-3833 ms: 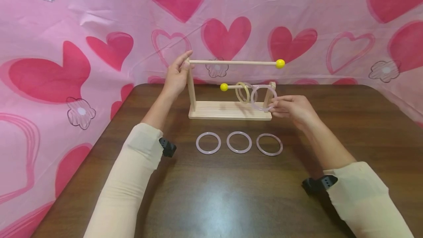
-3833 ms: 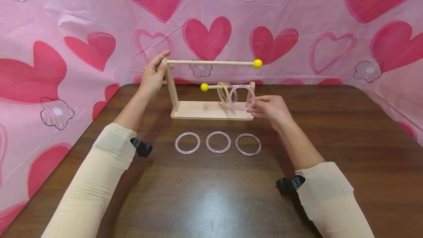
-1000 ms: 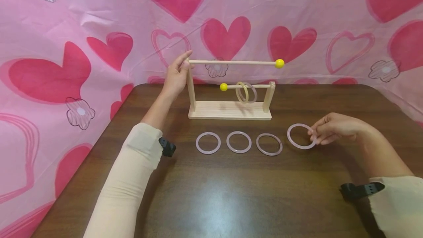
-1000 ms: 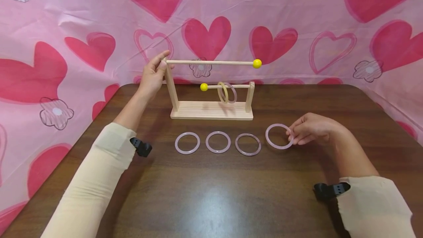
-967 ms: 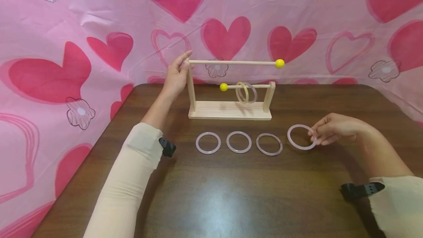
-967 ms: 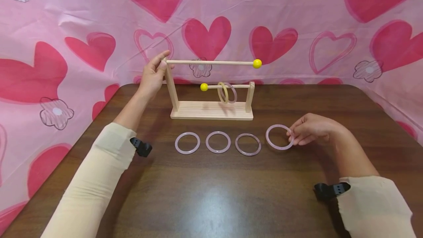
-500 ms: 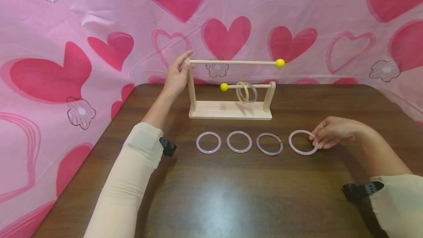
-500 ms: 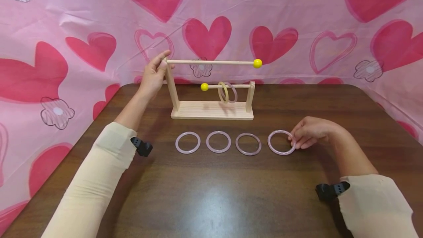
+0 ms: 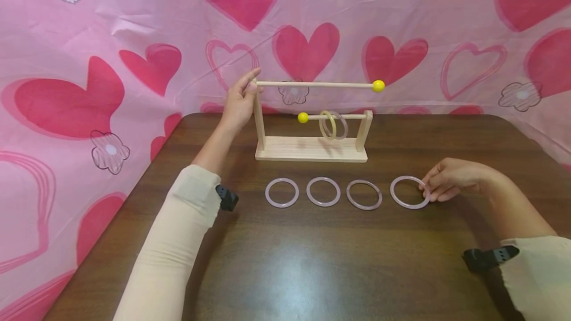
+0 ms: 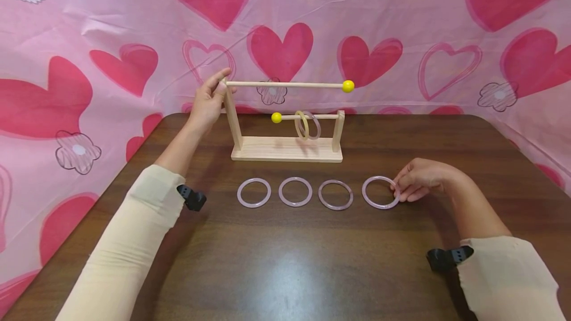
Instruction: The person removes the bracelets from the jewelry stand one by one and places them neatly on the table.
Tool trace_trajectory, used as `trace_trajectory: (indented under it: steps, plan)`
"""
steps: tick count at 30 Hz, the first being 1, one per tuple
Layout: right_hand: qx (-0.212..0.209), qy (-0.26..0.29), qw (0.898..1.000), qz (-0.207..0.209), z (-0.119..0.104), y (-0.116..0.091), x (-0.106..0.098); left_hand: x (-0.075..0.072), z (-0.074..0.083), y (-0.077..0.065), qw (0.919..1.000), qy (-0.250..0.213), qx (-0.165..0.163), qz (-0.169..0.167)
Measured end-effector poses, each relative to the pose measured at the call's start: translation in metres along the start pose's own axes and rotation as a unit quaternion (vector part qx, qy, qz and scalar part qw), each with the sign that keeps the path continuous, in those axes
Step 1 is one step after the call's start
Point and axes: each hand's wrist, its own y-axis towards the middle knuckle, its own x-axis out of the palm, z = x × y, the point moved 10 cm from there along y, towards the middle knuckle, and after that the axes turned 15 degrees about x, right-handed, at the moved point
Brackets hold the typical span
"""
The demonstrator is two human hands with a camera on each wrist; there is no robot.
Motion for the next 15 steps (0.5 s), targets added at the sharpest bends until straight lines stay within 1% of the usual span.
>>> trace_trajectory:
  steps: [4, 9, 15]
  plan:
    - [0.01, -0.008, 1.0, 0.021, 0.001, 0.0, -0.003, 0.001, 0.0, 0.0, 1.0, -0.001, -0.002, -0.002]
    - [0.021, -0.023, 0.998, 0.063, 0.003, -0.001, -0.009, 0.0, 0.001, -0.001, 1.0, -0.002, -0.001, -0.002]
    - [0.034, -0.029, 0.996, 0.079, 0.005, 0.001, -0.012, 0.0, 0.003, -0.001, 1.0, 0.0, 0.003, -0.002]
